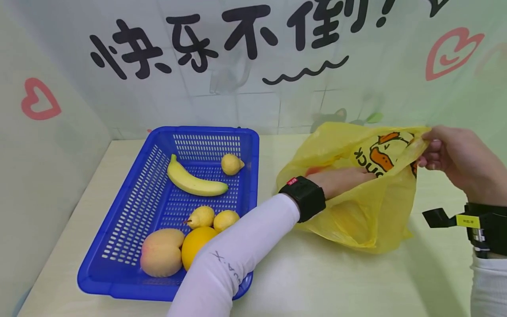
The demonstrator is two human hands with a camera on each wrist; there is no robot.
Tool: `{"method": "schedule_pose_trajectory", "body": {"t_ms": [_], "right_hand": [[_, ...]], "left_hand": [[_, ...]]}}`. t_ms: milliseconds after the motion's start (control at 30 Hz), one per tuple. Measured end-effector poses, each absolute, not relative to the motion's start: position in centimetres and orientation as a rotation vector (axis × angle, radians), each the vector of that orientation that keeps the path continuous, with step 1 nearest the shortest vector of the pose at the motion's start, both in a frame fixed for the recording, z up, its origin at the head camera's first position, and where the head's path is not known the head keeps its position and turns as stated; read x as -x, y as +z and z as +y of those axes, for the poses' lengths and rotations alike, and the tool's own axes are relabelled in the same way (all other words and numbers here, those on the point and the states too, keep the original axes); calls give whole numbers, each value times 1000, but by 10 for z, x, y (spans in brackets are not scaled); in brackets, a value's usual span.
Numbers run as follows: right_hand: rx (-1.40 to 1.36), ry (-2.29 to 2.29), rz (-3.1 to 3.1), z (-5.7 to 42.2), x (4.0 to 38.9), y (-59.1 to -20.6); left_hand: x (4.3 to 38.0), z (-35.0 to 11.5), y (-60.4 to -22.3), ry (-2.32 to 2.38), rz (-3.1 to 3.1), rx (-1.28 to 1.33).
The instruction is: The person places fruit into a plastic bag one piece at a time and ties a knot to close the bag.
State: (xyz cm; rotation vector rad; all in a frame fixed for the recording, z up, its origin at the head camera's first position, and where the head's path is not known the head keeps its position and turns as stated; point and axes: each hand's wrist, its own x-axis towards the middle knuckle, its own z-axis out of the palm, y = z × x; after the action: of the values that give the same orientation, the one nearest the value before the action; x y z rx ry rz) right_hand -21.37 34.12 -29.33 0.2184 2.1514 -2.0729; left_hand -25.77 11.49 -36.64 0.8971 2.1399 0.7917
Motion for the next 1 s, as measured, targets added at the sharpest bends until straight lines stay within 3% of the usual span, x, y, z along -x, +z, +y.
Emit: {"method": "schedule_pose_trajectory", "body": {"t_ms": [633,1000], "right_hand": [[-257,-2037,2131,348,217,-299],[-272,-2005,2194,351,217,-300]], "left_hand": [[257,110,-349,770,2075,-1034],[262,111,-339,441,2248,-1368]]}}
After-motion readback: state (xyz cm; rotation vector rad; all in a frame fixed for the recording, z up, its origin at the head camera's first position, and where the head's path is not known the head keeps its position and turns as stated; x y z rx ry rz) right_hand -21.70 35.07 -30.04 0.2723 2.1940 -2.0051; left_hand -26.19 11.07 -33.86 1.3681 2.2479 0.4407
